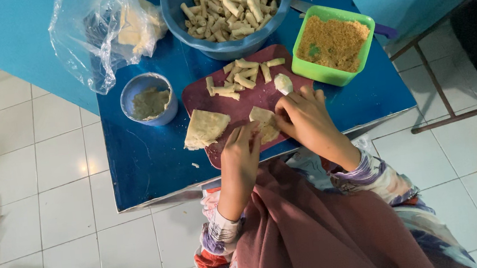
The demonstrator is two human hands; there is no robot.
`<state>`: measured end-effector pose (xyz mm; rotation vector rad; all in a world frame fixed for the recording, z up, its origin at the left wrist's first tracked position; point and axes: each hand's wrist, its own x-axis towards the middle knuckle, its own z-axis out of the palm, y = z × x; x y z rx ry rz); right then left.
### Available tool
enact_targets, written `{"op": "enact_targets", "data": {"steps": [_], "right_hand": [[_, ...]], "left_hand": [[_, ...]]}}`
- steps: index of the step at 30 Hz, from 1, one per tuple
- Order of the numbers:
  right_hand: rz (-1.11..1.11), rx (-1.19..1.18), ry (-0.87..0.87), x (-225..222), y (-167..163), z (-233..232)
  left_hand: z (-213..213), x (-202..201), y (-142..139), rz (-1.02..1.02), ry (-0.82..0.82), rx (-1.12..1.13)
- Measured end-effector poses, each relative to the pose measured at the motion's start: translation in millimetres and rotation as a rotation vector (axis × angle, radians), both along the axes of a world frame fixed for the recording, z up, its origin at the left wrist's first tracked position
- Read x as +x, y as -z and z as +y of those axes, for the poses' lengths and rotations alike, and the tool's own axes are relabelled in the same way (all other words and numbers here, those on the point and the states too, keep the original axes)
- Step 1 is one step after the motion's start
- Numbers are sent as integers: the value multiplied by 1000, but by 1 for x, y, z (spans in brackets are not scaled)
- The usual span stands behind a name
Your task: The person pinches off small pieces of dough from a larger sheet on a cutting board and rolls each piece between their fingers into a short cylinder, placing the finished dough sticks on the board and into a bowl filled with similar shaped pieces. They occasionally dip their fingers into a small bowl of liquid while shaping.
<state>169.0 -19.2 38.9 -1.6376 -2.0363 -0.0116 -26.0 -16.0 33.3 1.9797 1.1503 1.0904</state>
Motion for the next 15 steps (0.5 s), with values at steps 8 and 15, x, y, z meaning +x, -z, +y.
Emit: {"op": "enact_targets", "data": {"steps": [8, 15], "right_hand": [[536, -172, -135, -10, -10, -5], [476, -70, -145, -12, -6, -16]], "left_hand": [[-1, -1, 2, -40, 41, 23], [-3, 6, 1, 153, -47, 69]]}}
